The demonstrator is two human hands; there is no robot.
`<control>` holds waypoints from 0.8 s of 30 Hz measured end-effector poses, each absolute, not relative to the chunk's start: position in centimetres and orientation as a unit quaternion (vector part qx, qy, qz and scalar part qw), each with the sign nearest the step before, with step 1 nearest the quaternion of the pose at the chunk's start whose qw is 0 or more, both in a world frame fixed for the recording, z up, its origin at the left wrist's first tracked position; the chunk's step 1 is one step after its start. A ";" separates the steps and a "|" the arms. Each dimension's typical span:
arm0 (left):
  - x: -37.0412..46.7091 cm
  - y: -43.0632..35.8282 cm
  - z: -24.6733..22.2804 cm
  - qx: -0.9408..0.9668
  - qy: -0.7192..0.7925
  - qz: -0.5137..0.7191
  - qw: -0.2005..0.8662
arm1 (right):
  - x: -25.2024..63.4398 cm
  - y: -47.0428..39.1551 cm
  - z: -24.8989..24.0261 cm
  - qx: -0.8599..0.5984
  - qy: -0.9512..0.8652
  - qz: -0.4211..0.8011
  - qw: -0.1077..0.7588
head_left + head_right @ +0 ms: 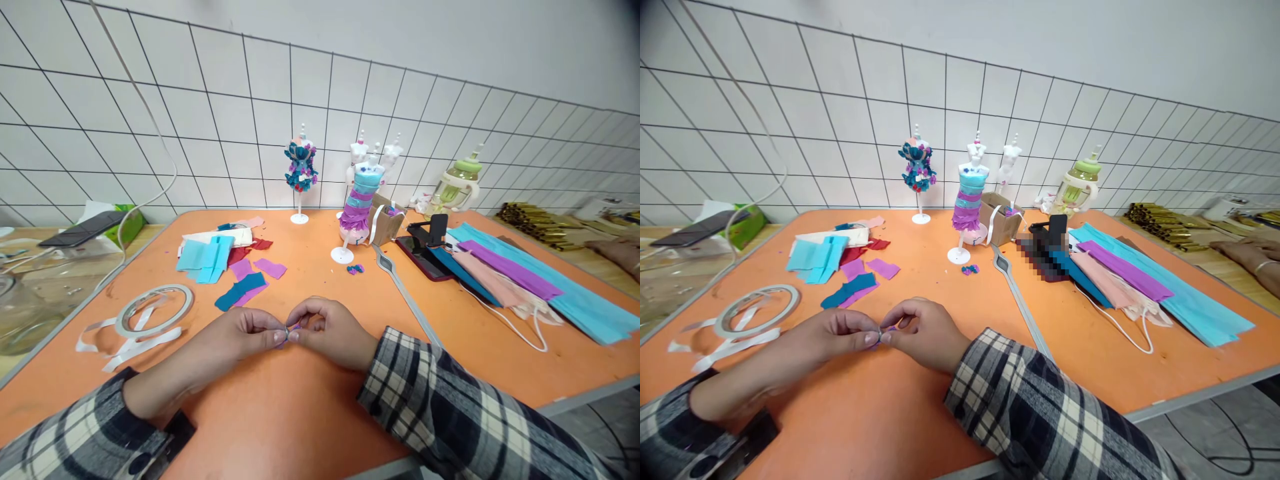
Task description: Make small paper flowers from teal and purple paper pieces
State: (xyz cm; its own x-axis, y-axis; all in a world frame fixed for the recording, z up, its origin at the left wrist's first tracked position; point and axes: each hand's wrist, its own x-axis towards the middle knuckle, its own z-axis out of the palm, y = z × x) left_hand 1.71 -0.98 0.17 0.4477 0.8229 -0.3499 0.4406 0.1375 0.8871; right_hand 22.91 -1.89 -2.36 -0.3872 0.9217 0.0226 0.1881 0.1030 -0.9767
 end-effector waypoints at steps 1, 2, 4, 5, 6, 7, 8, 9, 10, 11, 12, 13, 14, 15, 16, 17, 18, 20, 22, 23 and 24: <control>1.8 -1.0 0.2 0.633 0.501 0.166 0.567 | 22.9 -1.9 -2.4 -0.425 -0.656 0.514 0.354; 1.9 -1.1 0.3 0.632 0.506 0.164 0.563 | 22.9 -1.9 -2.4 -0.422 -0.659 0.511 0.355; 2.2 -1.3 0.5 0.638 0.514 0.167 0.549 | 22.9 -1.9 -2.3 -0.411 -0.666 0.509 0.359; 2.4 -1.4 0.6 0.644 0.515 0.171 0.539 | 23.0 -1.8 -2.2 -0.408 -0.671 0.503 0.361; 2.5 -1.6 0.7 0.650 0.516 0.175 0.530 | 23.0 -1.8 -2.1 -0.409 -0.677 0.490 0.366; 2.7 -1.6 0.7 0.656 0.516 0.178 0.522 | 23.0 -1.8 -2.1 -0.410 -0.685 0.472 0.374; 2.8 -1.7 0.6 0.660 0.517 0.178 0.515 | 23.0 -1.8 -2.1 -0.408 -0.695 0.450 0.384; 2.8 -1.8 0.6 0.664 0.518 0.174 0.510 | 23.0 -1.8 -2.1 -0.404 -0.707 0.426 0.395; 2.8 -1.9 0.4 0.668 0.520 0.168 0.505 | 23.0 -1.8 -2.1 -0.397 -0.720 0.403 0.401; 2.8 -1.9 0.3 0.673 0.520 0.162 0.501 | 23.0 -1.8 -2.1 -0.392 -0.733 0.384 0.403; 2.8 -2.0 0.2 0.678 0.519 0.158 0.496 | 23.0 -1.9 -2.1 -0.388 -0.745 0.364 0.402; 2.8 -2.0 0.1 0.683 0.518 0.155 0.492 | 22.9 -2.0 -2.2 -0.388 -0.756 0.344 0.399; 2.8 -2.0 0.0 0.686 0.516 0.155 0.489 | 22.9 -2.1 -2.2 -0.388 -0.767 0.323 0.397; 2.9 -2.0 0.0 0.688 0.515 0.157 0.486 | 22.9 -2.2 -2.1 -0.388 -0.775 0.304 0.396; 2.9 -2.1 0.1 0.689 0.516 0.160 0.483 | 22.9 -2.2 -2.1 -0.387 -0.780 0.291 0.396; 2.9 -2.1 0.2 0.689 0.518 0.163 0.480 | 22.9 -2.3 -2.1 -0.385 -0.783 0.282 0.399; 3.0 -2.1 0.2 0.690 0.520 0.165 0.476 | 22.9 -2.3 -2.0 -0.384 -0.783 0.278 0.403; 3.0 -2.0 0.4 0.690 0.526 0.169 0.467 | 23.0 -2.3 -2.0 -0.384 -0.777 0.281 0.412; 3.0 -2.0 0.4 0.690 0.530 0.168 0.463 | 23.1 -2.3 -2.0 -0.394 -0.771 0.281 0.415; 3.0 -2.0 0.4 0.690 0.531 0.168 0.462 | 23.2 -2.2 -2.1 -0.401 -0.770 0.277 0.411; 2.9 -2.0 0.3 0.691 0.531 0.168 0.461 | 23.2 -2.2 -2.2 -0.409 -0.773 0.271 0.403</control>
